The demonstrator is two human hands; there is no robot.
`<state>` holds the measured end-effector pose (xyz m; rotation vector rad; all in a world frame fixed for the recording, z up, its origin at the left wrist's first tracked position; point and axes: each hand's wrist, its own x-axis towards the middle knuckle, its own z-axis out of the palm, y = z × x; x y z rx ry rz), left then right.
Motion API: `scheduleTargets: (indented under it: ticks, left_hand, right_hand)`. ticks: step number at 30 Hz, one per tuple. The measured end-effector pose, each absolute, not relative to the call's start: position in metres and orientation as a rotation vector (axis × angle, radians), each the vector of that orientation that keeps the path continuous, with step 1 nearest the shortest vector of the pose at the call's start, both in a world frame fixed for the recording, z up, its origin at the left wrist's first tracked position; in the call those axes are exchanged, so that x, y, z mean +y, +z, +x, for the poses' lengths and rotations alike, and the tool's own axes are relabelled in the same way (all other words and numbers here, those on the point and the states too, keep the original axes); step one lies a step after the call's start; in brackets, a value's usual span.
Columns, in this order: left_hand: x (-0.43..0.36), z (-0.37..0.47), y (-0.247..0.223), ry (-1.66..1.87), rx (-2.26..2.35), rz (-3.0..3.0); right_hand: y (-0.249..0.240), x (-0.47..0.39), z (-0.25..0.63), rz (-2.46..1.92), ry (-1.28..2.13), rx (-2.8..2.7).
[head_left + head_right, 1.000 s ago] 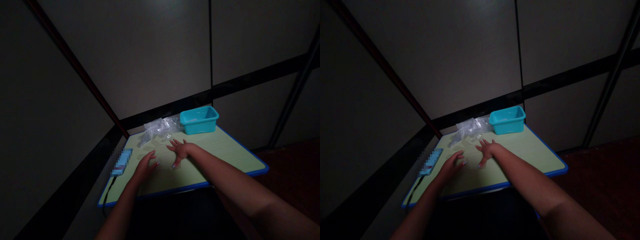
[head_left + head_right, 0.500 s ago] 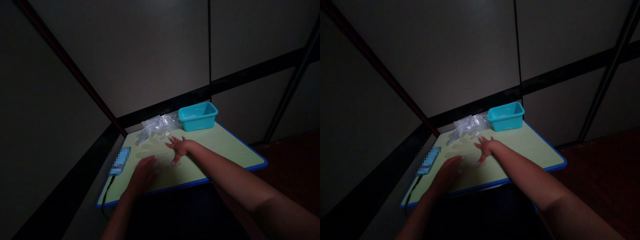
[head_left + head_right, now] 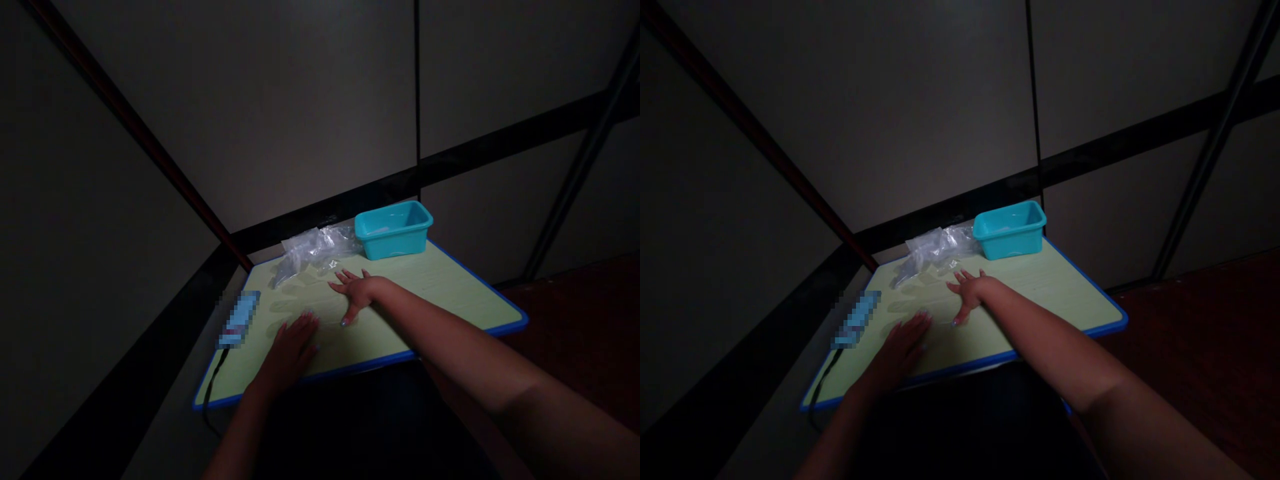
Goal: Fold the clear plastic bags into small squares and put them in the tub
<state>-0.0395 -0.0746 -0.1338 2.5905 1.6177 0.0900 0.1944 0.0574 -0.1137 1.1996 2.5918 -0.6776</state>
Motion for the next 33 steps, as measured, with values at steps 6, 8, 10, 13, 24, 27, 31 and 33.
scheduleTargets:
  ticks: [6,8,10,13,24,27,31,33]
  left_hand:
    - [-0.0740,-0.0405,-0.1415,0.141,1.706,2.581]
    - [-0.0744,-0.0404,-0.1423,0.171,1.713,2.582]
    - [-0.0751,-0.0400,-0.1420,0.191,1.711,2.585]
    - [-0.0758,-0.0393,-0.1413,0.199,1.710,2.590]
    - [-0.0747,-0.0371,-0.1410,0.198,1.738,2.572]
    - [-0.0750,-0.0357,-0.1402,0.176,1.771,2.554]
    - [-0.0744,-0.0351,-0.1399,0.154,1.804,2.527]
    - [-0.0737,-0.0353,-0.1401,0.153,1.803,2.520]
  right_hand:
    - [-0.1098,0.0542,0.1947,1.217,-0.680,2.581]
    - [-0.1078,0.0522,0.1949,1.227,-0.681,2.586]
    - [-0.1061,0.0503,0.1950,1.234,-0.689,2.598]
    - [-0.1045,0.0487,0.1950,1.254,-0.710,2.617]
    - [-0.1057,0.0508,0.1952,1.276,-0.606,2.703]
    - [-0.1064,0.0515,0.1953,1.248,-0.565,2.675]
    - [-0.1058,0.0518,0.1954,1.255,-0.546,2.656]
    - [-0.1041,0.0507,0.1955,1.277,-0.568,2.671]
